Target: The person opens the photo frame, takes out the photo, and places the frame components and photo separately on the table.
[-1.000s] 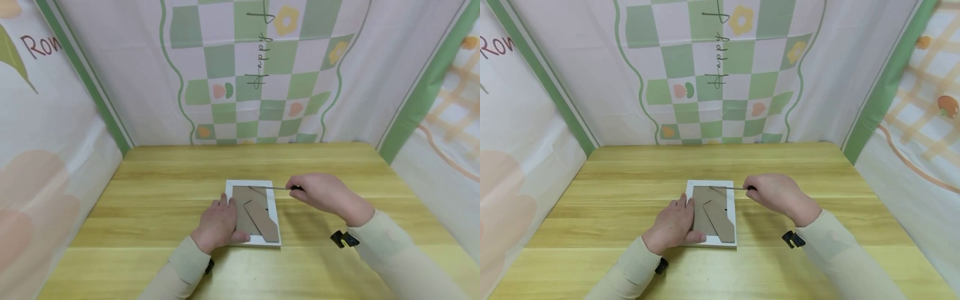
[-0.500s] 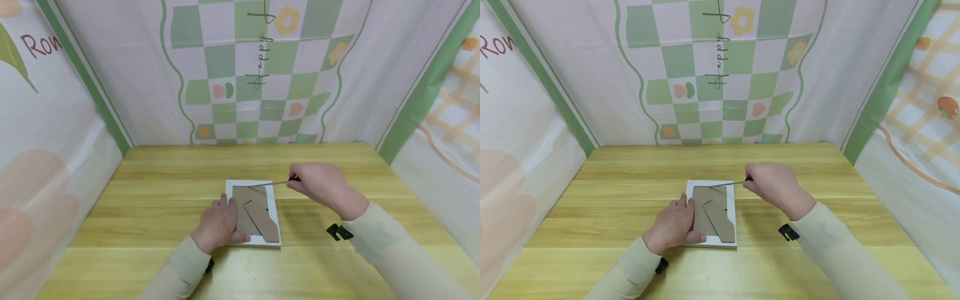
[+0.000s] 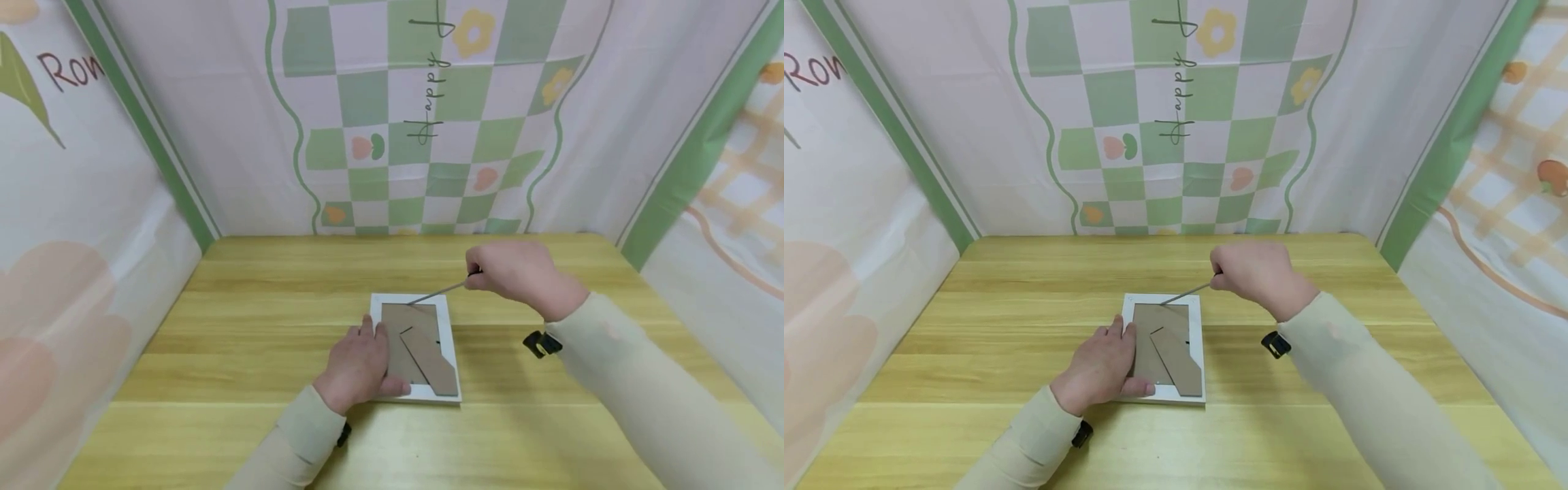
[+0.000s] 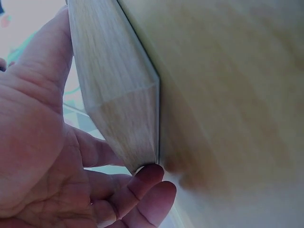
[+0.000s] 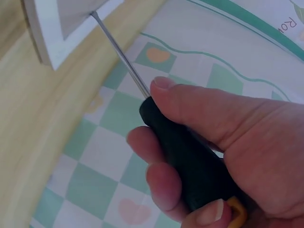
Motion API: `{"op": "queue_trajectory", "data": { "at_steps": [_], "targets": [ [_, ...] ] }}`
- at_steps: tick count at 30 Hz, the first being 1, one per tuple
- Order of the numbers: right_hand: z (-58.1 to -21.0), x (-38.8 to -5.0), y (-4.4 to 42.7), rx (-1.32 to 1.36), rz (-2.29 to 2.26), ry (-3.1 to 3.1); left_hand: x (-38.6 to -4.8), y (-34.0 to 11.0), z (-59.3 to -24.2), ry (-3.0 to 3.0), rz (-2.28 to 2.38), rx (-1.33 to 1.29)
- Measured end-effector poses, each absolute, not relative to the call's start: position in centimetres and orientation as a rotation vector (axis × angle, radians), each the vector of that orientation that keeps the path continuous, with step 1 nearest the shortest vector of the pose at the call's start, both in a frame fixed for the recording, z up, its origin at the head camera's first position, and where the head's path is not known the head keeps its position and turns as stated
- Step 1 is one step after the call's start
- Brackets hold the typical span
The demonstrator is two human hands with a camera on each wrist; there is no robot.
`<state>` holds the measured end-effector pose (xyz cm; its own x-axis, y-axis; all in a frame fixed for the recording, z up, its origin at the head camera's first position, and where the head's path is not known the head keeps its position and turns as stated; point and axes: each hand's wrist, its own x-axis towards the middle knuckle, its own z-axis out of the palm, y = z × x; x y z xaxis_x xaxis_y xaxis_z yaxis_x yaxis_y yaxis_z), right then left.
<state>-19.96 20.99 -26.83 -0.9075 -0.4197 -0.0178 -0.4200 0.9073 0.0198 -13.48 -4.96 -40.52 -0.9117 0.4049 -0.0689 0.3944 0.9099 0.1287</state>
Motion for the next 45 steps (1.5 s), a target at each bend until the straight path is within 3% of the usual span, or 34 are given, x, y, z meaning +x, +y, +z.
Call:
{"op": "queue_trajectory", "data": {
  "at_steps": [23, 45],
  "targets": [
    [-24.3, -24.5, 20.7, -0.672, 0.045, 2.785, -13.5, -4.6, -40.5, 2.976, 0.146, 0.604],
    [-23.5, -26.3, 20.2, -0.635, -0.025, 2.68, -13.6, -4.8, -40.6, 2.988, 0.172, 0.592]
  ]
}}
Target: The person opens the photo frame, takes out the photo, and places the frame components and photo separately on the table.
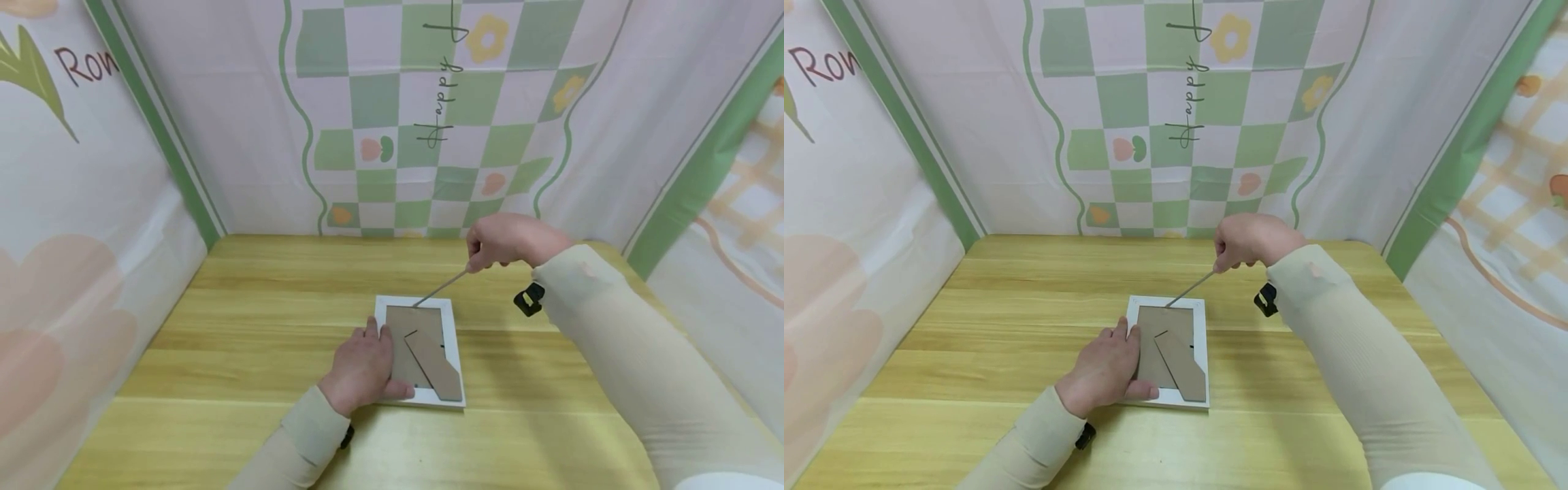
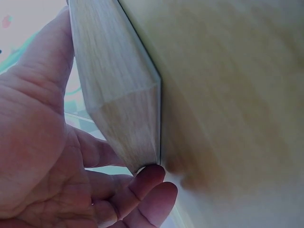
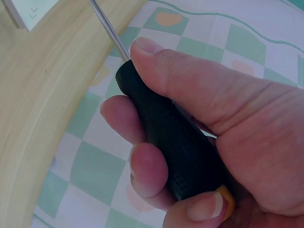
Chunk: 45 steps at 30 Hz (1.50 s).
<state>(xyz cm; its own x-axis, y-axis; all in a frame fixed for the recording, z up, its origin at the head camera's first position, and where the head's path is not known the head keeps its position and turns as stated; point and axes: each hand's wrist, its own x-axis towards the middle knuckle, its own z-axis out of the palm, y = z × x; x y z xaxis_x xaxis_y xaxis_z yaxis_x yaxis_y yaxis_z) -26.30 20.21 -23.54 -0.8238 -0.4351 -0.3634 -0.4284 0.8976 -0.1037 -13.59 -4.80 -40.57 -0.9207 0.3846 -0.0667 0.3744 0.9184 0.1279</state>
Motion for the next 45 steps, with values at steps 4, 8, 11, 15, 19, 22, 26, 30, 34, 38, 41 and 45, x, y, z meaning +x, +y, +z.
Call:
{"op": "queue_trajectory", "data": {
  "at_steps": [4, 8, 11, 15, 19, 22, 26, 30, 34, 38, 41, 45],
  "targets": [
    [-23.6, -26.0, 20.4, -0.616, -0.039, 2.686, -13.5, -4.8, -40.5, 2.994, 0.163, 0.603],
    [-24.0, -25.5, 20.7, -0.648, -0.017, 2.719, -13.4, -4.7, -40.6, 2.995, 0.149, 0.615],
    [-24.5, -24.8, 21.0, -0.699, 0.006, 2.76, -13.5, -4.8, -40.6, 2.992, 0.14, 0.616],
    [-25.0, -23.7, 21.3, -0.74, 0.003, 2.804, -13.5, -4.8, -40.5, 2.992, 0.124, 0.613],
    [-25.4, -22.5, 21.7, -0.711, -0.014, 2.841, -13.5, -4.9, -40.3, 2.991, 0.122, 0.621],
    [-25.7, -21.8, 21.9, -0.698, -0.015, 2.874, -13.5, -4.9, -40.2, 2.985, 0.13, 0.62],
    [-26.1, -21.1, 22.3, -0.713, 0.002, 2.916, -13.5, -4.9, -40.2, 2.977, 0.133, 0.611],
    [-26.5, -20.6, 22.8, -0.737, -0.005, 2.951, -13.4, -4.9, -40.3, 2.976, 0.134, 0.617],
    [-26.8, -20.1, 23.1, -0.718, -0.049, 2.962, -13.4, -5.0, -40.3, 2.979, 0.141, 0.626],
    [-27.5, -19.8, 23.2, -0.676, -0.097, 2.967, -13.4, -5.0, -40.3, 2.975, 0.155, 0.627],
    [-28.1, -19.7, 23.3, -0.667, -0.13, 2.99, -13.4, -5.0, -40.2, 2.969, 0.154, 0.624],
    [-29.0, -19.4, 23.2, -0.646, -0.173, 3.011, -13.4, -5.0, -40.2, 2.965, 0.139, 0.627]
  ]
}}
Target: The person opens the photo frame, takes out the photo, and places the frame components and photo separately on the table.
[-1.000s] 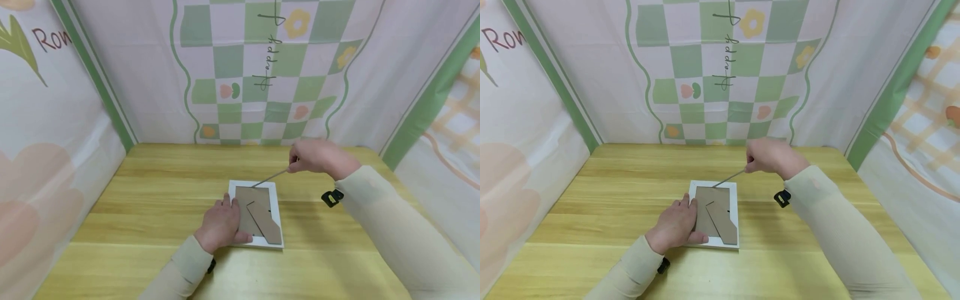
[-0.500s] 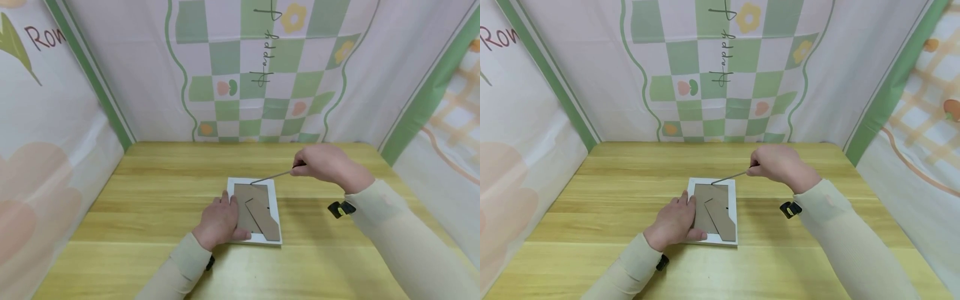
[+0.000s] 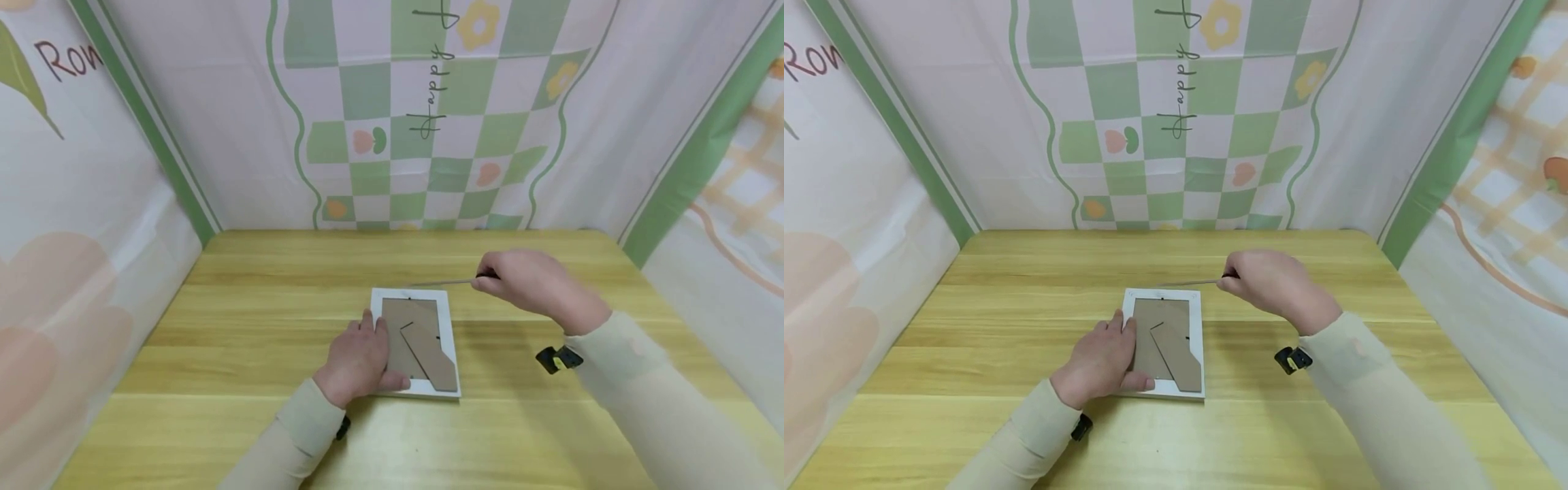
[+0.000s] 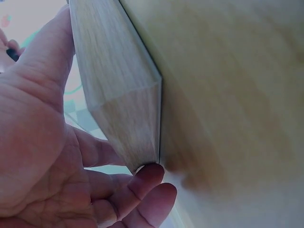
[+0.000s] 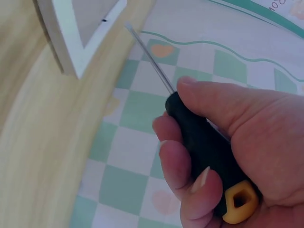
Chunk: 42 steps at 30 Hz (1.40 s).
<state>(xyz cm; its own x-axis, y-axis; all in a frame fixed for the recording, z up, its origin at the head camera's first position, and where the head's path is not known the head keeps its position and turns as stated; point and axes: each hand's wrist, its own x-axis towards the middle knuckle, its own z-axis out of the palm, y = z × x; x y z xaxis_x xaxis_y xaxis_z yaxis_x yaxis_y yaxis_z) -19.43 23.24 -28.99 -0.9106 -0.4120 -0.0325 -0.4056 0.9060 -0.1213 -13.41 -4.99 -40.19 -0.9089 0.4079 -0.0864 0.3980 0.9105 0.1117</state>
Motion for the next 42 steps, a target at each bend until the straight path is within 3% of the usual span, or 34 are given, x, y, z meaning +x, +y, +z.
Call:
{"op": "queue_trajectory", "data": {
  "at_steps": [20, 42],
  "targets": [
    [-33.8, -18.3, 22.6, -0.501, -0.464, 3.005, -13.4, -4.7, -39.9, 2.974, 0.172, 0.601],
    [-36.3, -18.1, 19.5, -0.375, -0.503, 2.883, -13.0, -4.2, -40.0, 2.959, 0.389, 0.547]
  ]
}}
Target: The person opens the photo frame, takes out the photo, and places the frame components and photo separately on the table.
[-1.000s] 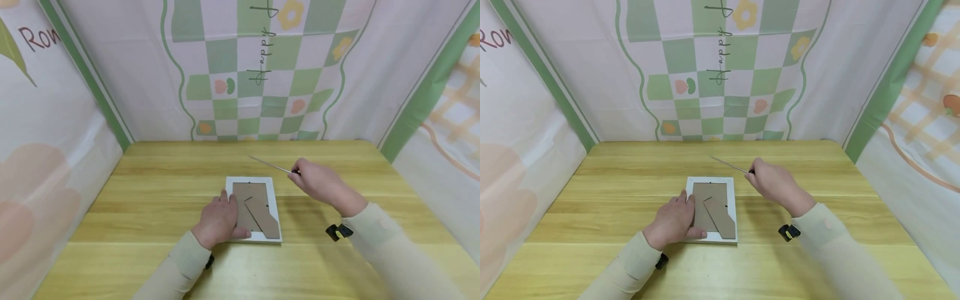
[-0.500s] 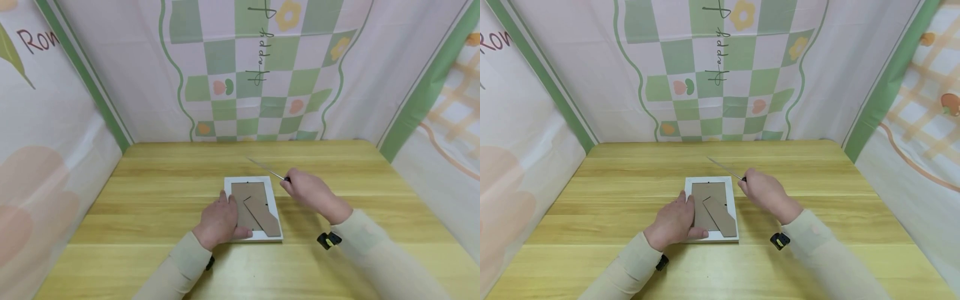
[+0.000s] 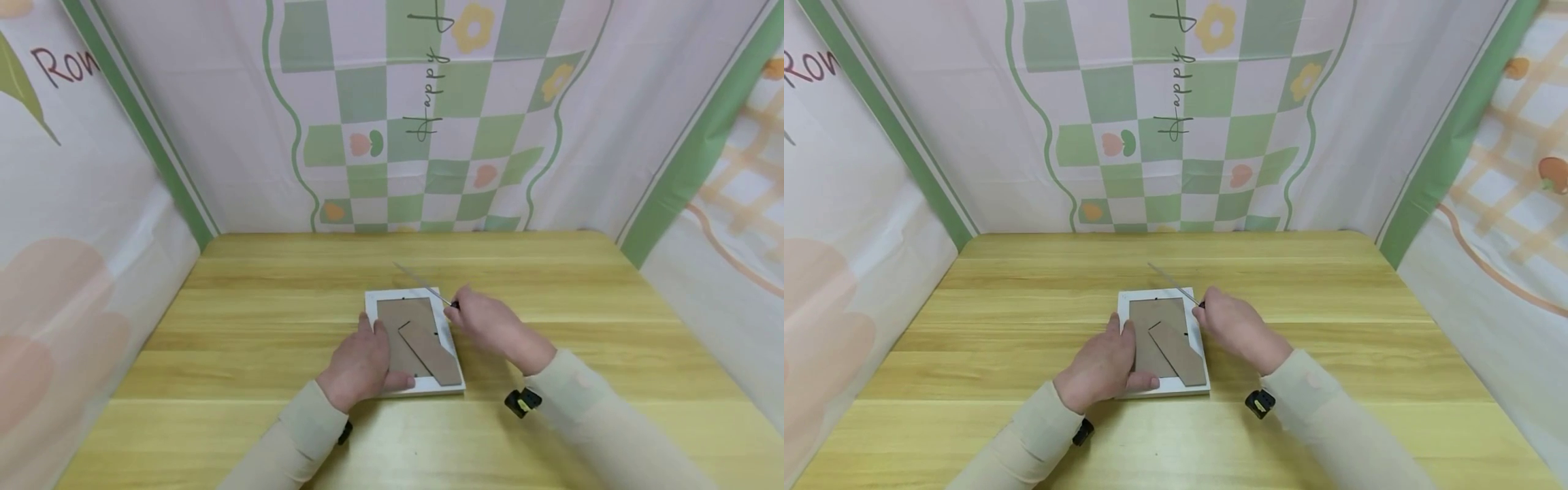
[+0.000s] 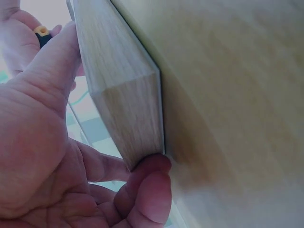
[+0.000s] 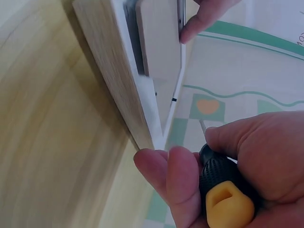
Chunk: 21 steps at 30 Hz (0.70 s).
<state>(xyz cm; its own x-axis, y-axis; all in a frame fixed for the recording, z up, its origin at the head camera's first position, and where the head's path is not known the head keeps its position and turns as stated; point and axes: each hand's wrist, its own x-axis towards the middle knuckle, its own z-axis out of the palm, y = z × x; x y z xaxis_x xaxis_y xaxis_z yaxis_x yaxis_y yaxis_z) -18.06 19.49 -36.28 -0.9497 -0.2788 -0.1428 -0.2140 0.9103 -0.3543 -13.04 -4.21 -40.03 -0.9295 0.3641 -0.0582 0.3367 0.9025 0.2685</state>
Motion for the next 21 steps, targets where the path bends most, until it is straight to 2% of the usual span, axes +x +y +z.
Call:
{"op": "queue_trajectory", "data": {
  "at_steps": [21],
  "targets": [
    [-36.8, -18.3, 18.1, -0.409, -0.517, 2.874, -12.7, -3.9, -39.9, 2.892, 0.47, 0.461]
  ]
}}
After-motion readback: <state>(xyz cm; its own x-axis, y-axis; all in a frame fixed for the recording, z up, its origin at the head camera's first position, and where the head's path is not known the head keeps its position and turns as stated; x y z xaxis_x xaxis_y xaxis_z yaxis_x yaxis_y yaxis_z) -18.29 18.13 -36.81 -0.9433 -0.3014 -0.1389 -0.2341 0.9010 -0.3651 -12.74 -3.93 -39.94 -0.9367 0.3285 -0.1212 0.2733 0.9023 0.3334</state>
